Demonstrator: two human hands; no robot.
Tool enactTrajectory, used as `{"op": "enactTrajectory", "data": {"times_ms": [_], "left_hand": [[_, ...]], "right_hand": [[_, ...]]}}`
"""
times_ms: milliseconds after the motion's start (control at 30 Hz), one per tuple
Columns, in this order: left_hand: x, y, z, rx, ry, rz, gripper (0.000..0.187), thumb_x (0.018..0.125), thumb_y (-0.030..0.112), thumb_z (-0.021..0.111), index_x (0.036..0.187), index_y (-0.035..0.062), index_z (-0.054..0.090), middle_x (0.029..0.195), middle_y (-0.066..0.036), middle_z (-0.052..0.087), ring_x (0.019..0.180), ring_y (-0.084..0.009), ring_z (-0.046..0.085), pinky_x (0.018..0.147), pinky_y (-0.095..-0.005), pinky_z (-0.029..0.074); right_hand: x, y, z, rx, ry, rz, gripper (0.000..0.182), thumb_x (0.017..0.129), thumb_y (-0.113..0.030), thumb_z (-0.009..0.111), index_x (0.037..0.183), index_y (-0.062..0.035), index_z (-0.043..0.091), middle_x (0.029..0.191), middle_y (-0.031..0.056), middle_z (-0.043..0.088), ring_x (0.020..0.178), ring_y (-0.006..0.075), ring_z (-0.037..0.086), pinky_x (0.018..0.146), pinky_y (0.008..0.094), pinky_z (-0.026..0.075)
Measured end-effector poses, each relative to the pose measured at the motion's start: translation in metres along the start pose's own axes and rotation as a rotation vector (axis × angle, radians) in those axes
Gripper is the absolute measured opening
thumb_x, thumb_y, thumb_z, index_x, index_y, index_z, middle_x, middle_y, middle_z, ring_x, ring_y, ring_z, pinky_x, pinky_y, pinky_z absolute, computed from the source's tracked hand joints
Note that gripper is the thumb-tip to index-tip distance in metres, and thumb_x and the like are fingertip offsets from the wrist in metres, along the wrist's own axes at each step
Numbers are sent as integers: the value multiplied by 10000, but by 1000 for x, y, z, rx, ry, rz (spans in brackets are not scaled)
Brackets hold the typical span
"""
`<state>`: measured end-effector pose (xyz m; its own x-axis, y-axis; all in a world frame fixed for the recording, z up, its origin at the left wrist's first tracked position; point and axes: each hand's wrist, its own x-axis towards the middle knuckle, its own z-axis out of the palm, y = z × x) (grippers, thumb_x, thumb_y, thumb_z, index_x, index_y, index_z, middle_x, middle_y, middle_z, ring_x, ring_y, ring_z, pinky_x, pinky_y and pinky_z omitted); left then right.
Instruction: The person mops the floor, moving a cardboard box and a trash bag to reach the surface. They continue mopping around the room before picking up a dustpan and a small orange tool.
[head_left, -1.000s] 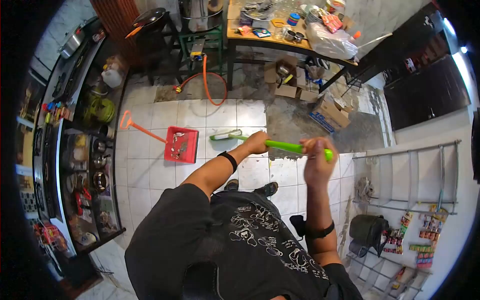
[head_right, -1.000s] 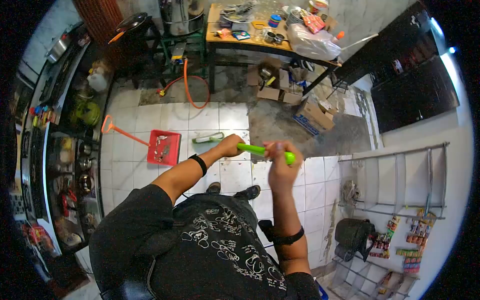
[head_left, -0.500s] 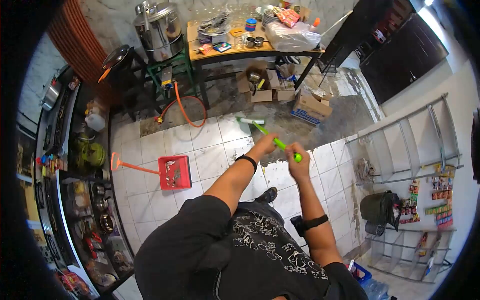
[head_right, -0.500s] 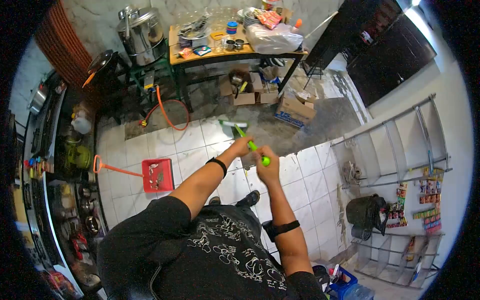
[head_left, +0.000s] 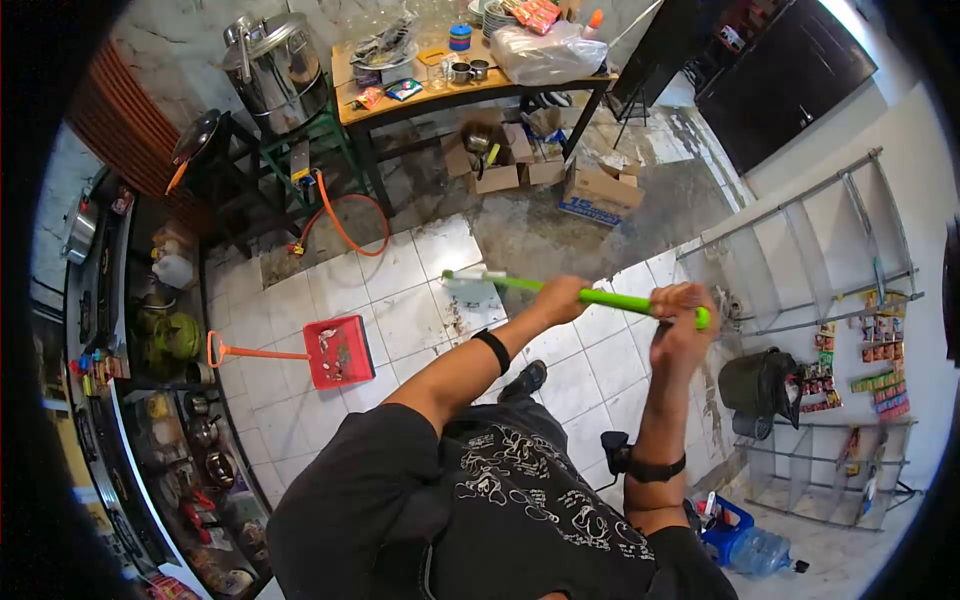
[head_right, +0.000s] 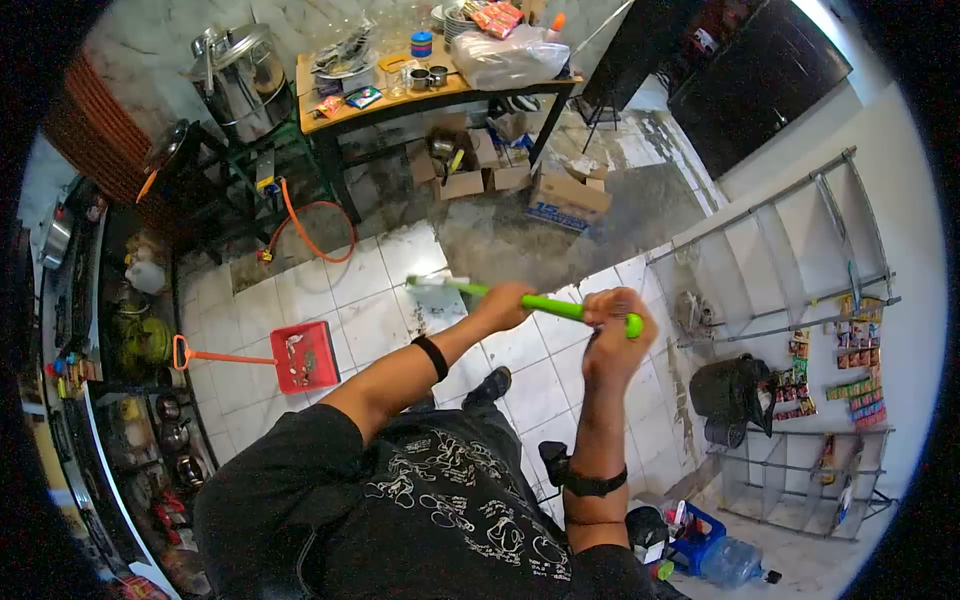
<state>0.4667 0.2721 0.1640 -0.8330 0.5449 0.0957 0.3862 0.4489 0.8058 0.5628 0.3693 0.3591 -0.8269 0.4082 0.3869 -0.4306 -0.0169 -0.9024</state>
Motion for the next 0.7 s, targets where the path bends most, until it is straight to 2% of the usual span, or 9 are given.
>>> {"op": "enactTrajectory", "data": {"times_ms": [133,233,300,367,433,500,567,633,700], "left_hand": [[41,12,3,-66,68,50,137,744,202,638,815,86,645,809,-177,629,825,-375,591,692,-469,462],[62,-22,15,-128,208,95,155,709,181,680,807,71,633,838,-169,627,823,-366,596,689,-463,464],[55,-32,11,-97,159,34,177,689,166,703,825,78,630,877,-160,620,833,-363,593,694,-451,467],[54,-56,28,-172,19,-151,188,702,161,692,864,90,628,928,-149,613,873,-367,580,715,-440,470],[43,-54,37,-45,0,-176,206,721,181,688,894,96,617,911,-149,612,888,-369,573,742,-444,468],[31,-55,51,-51,68,-13,219,741,239,679,832,66,578,889,-182,606,861,-375,578,694,-439,455],[18,-37,52,-95,70,-4,230,756,263,679,843,72,584,895,-178,608,854,-371,578,701,-440,454],[7,-12,38,-178,43,-20,235,763,272,682,868,80,597,879,-168,609,835,-371,577,695,-435,455],[2,-7,34,-192,-12,-32,225,768,266,681,874,80,610,838,-165,611,812,-368,581,686,-421,456]], "right_hand": [[13,-2,-7,31,24,-98,356,949,-174,494,637,-17,426,629,56,467,578,136,435,612,281,403],[3,43,-3,-256,38,-23,268,921,-97,520,677,12,495,646,34,489,627,113,462,653,258,417],[-5,83,-4,-381,-58,1,252,915,-104,543,696,20,518,652,25,496,635,101,462,627,239,406],[-18,111,-9,-527,-154,52,270,912,-132,561,690,15,514,652,23,494,645,93,458,610,237,401],[-19,112,-6,-497,-138,64,295,920,-165,559,684,7,514,636,18,490,629,86,445,591,233,390],[-9,102,-12,-409,15,114,329,933,-195,548,670,-2,501,619,19,496,606,82,439,581,227,382],[5,76,-12,-269,116,193,385,951,-239,522,639,-23,457,604,24,501,577,81,443,578,235,392],[15,52,-10,-195,167,209,395,947,-267,523,636,-46,423,576,18,412,562,121,432,587,284,410],[17,36,-7,-153,167,213,406,945,-280,527,634,-37,433,573,27,426,551,117,428,575,266,399]]}}
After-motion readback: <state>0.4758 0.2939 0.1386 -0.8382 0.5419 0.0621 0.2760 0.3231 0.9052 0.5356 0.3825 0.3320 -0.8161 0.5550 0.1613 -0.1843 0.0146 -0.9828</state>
